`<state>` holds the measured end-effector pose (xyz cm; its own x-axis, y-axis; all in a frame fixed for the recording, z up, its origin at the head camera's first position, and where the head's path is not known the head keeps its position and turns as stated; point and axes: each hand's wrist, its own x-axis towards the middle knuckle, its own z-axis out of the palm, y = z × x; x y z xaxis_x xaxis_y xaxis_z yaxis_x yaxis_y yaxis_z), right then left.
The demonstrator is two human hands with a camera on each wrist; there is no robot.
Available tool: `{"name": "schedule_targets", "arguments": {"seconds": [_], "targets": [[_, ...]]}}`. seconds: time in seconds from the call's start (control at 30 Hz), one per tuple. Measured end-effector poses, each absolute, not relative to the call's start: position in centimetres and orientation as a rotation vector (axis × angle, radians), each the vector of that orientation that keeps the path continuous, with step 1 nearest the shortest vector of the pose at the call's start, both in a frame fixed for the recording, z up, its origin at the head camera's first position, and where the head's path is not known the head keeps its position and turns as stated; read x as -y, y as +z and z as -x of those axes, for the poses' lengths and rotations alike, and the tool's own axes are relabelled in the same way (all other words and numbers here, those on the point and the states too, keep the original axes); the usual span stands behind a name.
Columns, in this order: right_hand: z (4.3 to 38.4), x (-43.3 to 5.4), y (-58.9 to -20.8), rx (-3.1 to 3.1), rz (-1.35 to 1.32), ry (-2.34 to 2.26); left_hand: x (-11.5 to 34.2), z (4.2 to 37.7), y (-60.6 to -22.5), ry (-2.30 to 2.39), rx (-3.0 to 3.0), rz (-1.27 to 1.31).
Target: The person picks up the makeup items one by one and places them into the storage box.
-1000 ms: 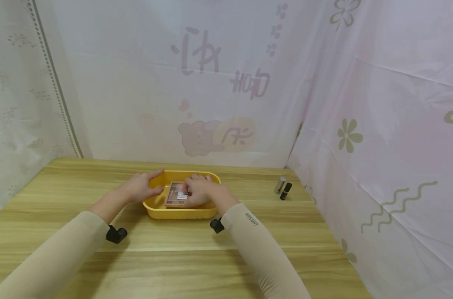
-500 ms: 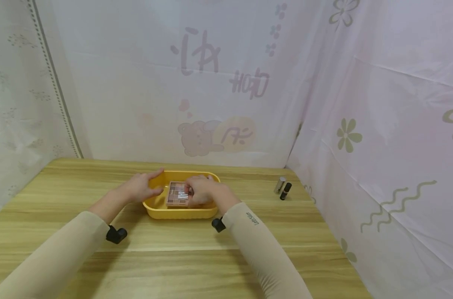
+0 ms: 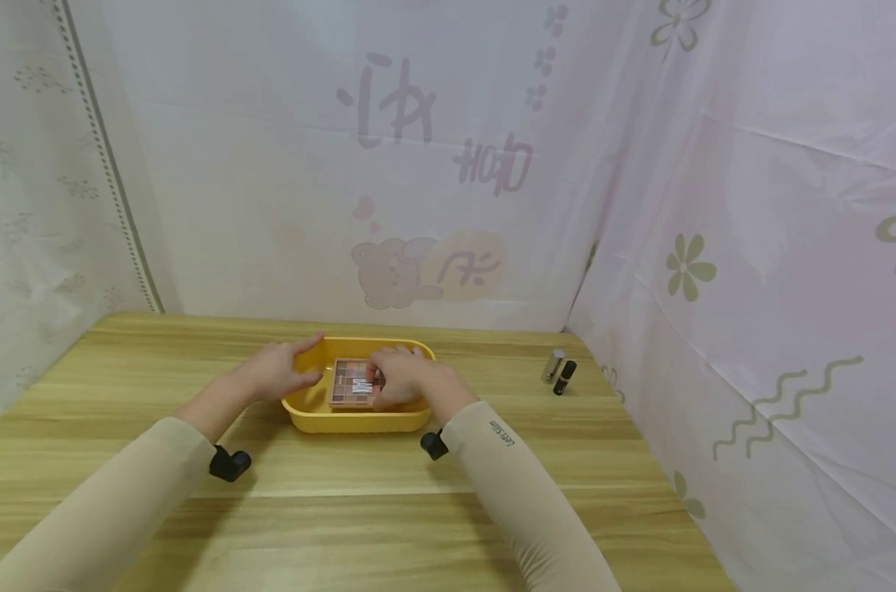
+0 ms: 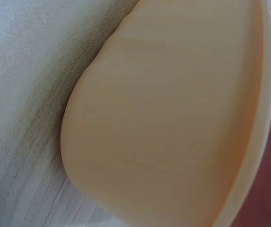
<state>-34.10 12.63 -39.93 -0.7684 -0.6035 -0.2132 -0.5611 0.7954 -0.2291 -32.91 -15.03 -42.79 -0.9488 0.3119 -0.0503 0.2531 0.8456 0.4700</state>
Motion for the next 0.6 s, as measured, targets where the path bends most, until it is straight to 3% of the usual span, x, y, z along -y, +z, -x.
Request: {"name": "schedule_targets", "arguments": {"seconds": [0.6], "targets": [[33.64, -12.76, -39.50, -2.721, 0.884, -0.197, 15.00, 32.91, -42.78, 0.695, -2.909, -0.443]]}}
